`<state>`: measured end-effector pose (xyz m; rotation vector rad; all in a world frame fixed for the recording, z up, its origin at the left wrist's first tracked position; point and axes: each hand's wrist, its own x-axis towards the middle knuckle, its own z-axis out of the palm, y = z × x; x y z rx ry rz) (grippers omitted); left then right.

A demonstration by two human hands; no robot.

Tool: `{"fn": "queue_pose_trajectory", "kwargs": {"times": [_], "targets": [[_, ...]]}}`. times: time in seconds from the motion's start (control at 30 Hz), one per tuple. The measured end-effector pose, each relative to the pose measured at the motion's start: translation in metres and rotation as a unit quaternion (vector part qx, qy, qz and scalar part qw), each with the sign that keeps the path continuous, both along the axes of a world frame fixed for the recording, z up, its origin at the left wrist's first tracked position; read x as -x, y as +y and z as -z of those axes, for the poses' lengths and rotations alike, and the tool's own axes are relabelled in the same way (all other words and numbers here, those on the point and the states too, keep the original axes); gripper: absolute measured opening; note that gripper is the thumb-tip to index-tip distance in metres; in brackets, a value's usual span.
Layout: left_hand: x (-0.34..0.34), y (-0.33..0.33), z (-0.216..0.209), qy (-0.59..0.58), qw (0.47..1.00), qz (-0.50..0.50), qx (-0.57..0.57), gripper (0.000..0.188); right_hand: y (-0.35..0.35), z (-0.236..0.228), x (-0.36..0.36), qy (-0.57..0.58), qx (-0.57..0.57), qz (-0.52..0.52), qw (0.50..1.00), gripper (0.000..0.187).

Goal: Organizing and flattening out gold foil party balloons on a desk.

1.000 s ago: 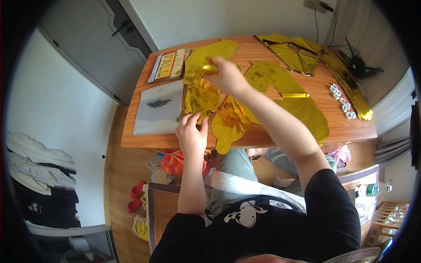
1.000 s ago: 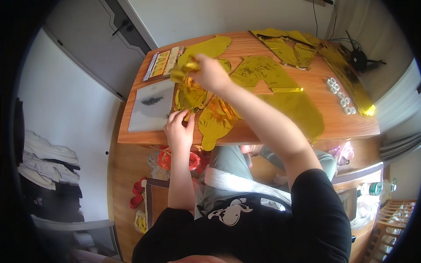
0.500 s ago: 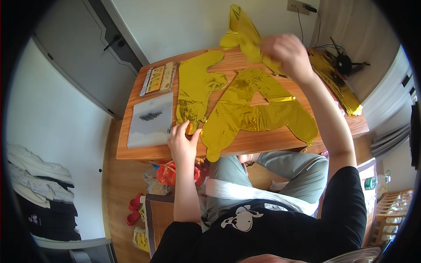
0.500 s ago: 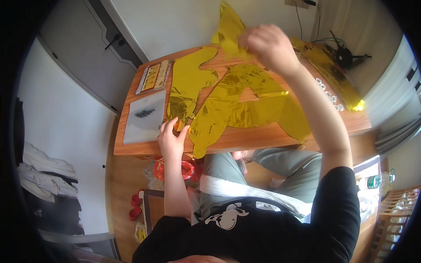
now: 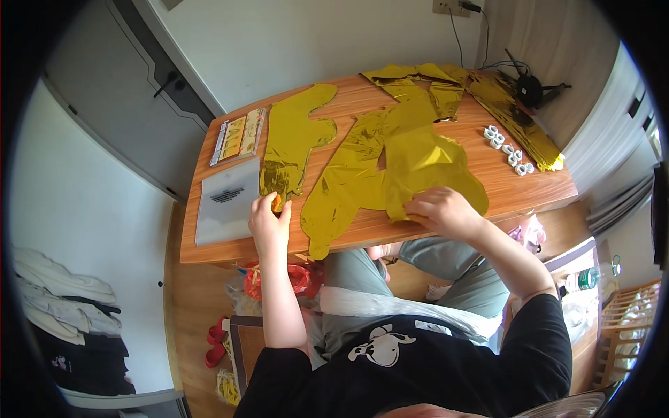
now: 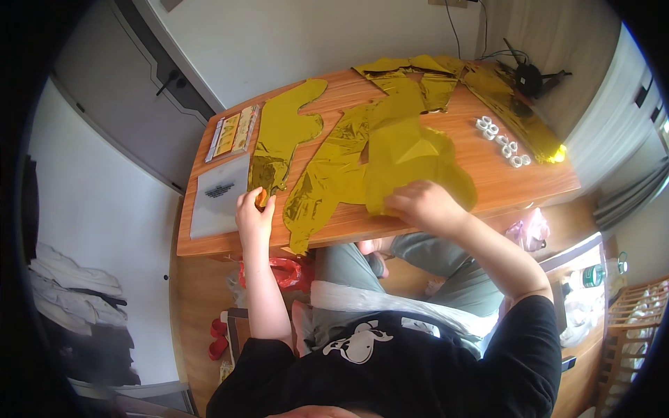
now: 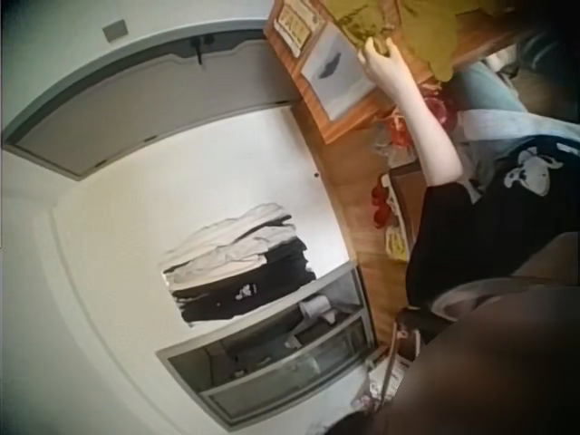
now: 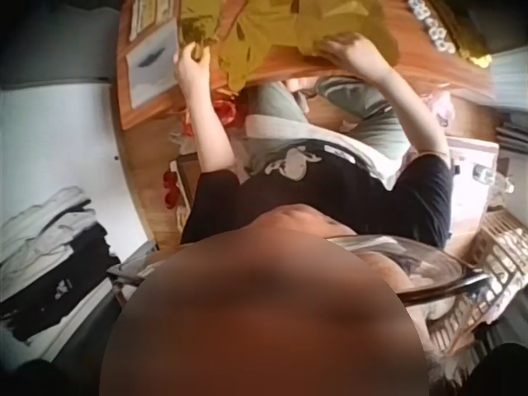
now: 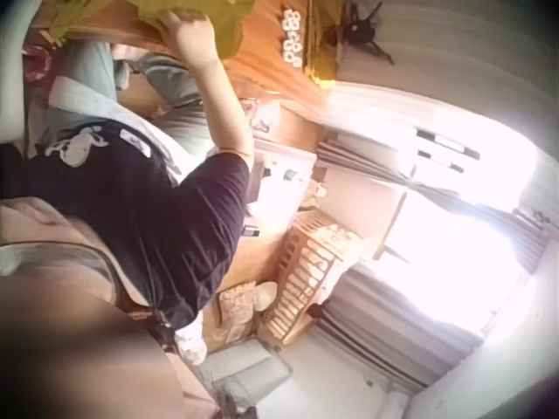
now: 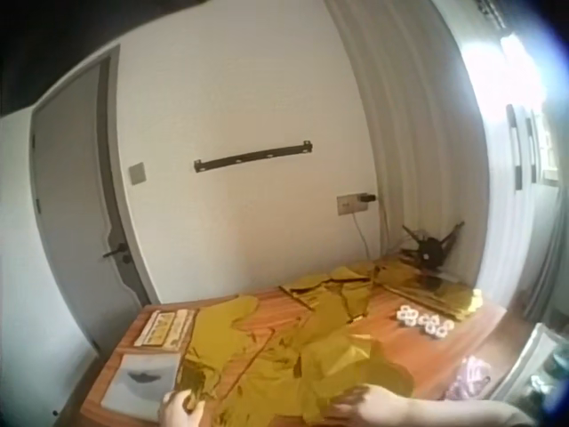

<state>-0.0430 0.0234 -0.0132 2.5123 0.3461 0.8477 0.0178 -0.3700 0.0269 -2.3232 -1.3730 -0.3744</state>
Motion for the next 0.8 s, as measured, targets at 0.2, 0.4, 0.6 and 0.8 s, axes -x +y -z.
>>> {"fn": "queue_pose_trajectory", "kwargs": {"times": [0.2,0.4,0.6,0.8], "targets": [[0.007,-0.023,-0.014,-0.021,0.989,-0.078,-0.122,0.036,-0.010,-0.001,0.018,0.075,0.003,-0.127,0.989,0.035],[0.017,-0.032,-0.039,0.034,0.964,0.230,-0.131,0.036,-0.017,0.001,0.021,0.082,-0.053,-0.045,0.994,0.066],[0.011,-0.032,-0.025,0.068,0.949,0.292,-0.096,0.044,0.015,0.010,0.037,0.006,0.059,0.131,0.990,0.054],[0.017,-0.032,-0.020,0.069,0.954,0.267,-0.120,0.041,0.015,-0.032,0.020,0.428,-0.128,0.259,0.856,0.019]]}}
